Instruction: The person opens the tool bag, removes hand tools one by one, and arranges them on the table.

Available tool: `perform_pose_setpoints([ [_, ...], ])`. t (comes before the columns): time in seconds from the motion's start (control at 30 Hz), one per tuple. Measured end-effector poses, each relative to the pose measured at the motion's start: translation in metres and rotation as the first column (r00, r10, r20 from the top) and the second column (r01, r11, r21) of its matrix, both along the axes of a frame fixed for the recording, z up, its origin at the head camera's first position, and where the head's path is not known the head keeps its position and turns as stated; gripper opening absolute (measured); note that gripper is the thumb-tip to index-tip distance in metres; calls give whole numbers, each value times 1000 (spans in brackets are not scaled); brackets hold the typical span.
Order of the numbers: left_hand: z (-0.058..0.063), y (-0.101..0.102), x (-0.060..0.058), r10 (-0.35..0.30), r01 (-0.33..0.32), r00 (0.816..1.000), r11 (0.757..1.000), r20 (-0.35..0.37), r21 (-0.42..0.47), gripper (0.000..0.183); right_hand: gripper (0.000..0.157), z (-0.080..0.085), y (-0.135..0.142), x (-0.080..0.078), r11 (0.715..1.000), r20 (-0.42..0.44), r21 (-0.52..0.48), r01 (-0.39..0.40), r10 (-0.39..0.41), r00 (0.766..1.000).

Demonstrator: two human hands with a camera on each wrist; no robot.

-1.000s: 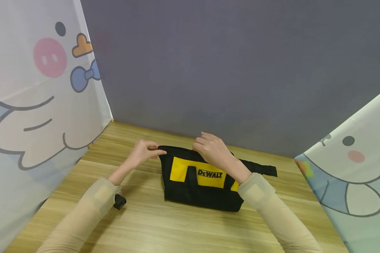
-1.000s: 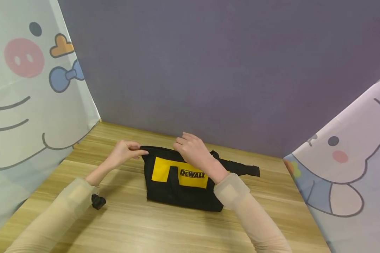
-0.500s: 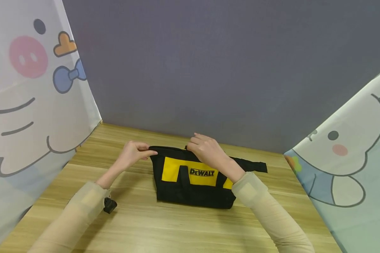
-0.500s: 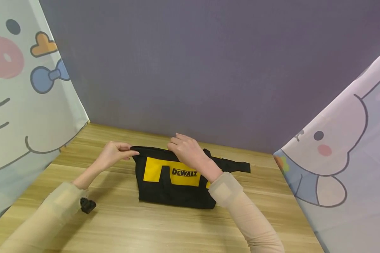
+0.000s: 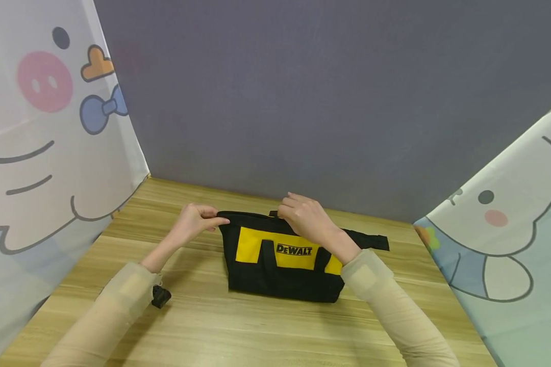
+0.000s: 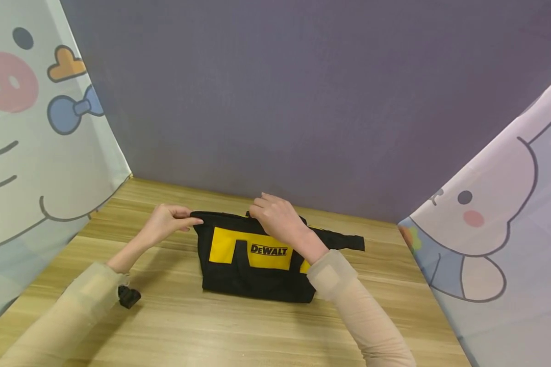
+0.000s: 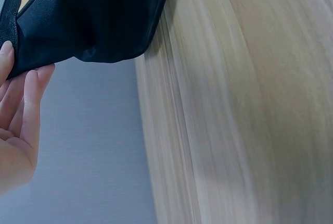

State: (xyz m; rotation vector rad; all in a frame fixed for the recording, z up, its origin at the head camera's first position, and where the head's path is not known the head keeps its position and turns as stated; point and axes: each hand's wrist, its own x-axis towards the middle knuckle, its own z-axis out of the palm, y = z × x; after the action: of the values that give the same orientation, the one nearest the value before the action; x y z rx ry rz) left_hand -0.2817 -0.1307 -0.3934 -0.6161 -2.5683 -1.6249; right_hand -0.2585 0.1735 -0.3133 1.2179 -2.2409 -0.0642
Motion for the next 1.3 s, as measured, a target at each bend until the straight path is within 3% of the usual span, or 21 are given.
perform_pose_setpoints([
  [0.5,0,1,0,11,-11,1000,1000,-18,-21,27,15,-1,9,1,1000,21,-7,-4,4,1000],
  [0.83,0,2,-1,16,-16,1000,1000,-12,-15,30,3,-2,9,-2,1000,61,0,-15,15,998],
  [1.3,-1,2,-1,25,-25,1000,1000,-18,-17,36,5,-3,3,-7,998,55,59,-13,10,998],
])
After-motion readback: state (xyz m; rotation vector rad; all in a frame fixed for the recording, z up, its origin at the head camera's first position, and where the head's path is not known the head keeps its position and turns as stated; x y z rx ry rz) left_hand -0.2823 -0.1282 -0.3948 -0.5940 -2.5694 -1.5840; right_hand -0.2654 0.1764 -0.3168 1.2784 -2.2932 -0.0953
